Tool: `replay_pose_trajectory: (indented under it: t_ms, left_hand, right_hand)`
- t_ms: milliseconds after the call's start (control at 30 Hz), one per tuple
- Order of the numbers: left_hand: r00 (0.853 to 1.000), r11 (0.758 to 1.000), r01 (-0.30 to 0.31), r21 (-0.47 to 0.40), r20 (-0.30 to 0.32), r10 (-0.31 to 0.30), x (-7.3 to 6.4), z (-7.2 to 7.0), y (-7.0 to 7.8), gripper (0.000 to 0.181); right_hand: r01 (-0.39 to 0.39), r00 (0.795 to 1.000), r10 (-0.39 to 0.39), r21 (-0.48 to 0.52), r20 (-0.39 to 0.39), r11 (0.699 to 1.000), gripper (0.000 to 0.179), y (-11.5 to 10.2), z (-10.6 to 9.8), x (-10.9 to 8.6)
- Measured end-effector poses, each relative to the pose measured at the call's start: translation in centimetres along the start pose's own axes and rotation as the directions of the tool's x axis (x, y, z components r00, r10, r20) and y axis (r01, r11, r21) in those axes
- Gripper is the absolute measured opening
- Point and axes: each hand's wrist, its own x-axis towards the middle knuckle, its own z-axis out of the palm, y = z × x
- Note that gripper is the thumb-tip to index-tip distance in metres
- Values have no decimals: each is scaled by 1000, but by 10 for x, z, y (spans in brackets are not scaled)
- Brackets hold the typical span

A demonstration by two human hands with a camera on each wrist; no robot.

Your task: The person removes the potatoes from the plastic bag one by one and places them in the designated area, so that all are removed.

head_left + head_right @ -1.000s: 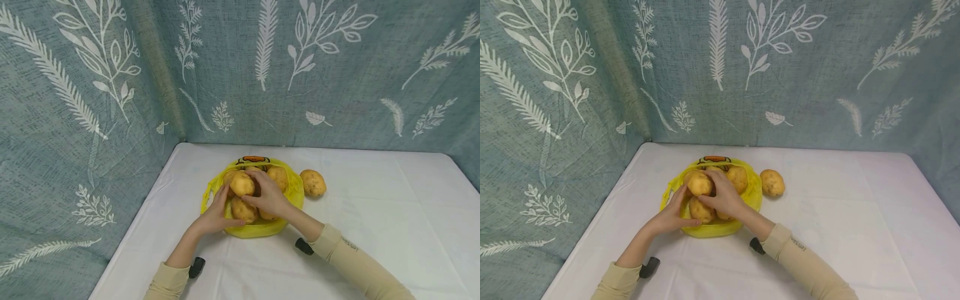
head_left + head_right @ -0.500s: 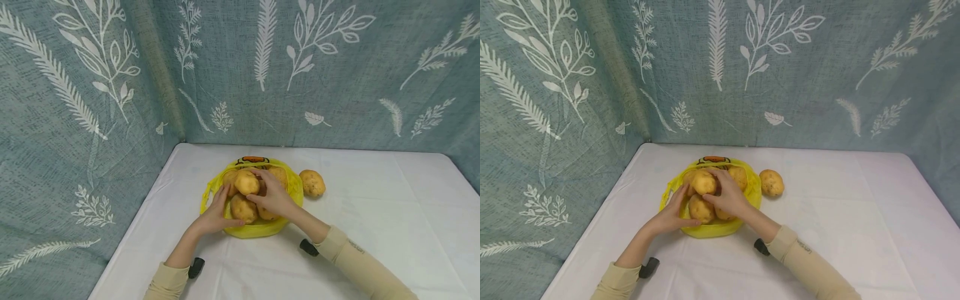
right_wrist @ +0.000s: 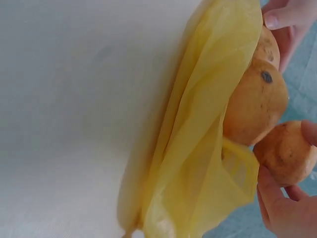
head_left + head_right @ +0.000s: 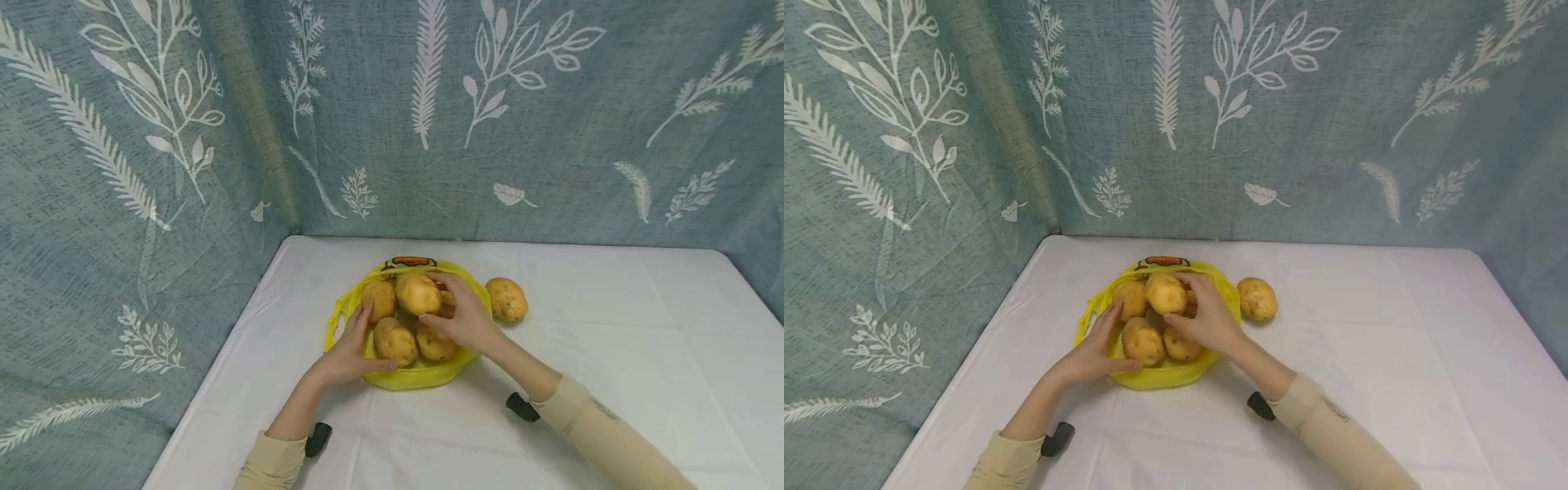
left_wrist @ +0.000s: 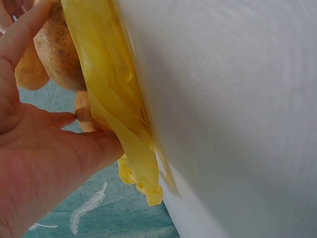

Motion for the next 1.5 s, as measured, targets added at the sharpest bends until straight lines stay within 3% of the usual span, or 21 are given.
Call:
replay_pose_trajectory:
  t_ms: [367, 800, 1500]
  left_hand:
    - [1000, 1000, 10, 16, -9, -10, -1, 1, 0, 117]
    - [1000, 1000, 23, 18, -12, -23, -1, 1, 3, 118]
    - [1000, 1000, 20, 7, -3, -20, -1, 2, 1, 116]
  right_hand:
    - [-54, 997, 53, -11, -49, 998, 68, 5, -20, -11]
    - [-27, 993, 25, -14, -118, 1000, 68, 14, -53, -22]
    - [-143, 963, 114, -104, -244, 984, 71, 39, -103, -49]
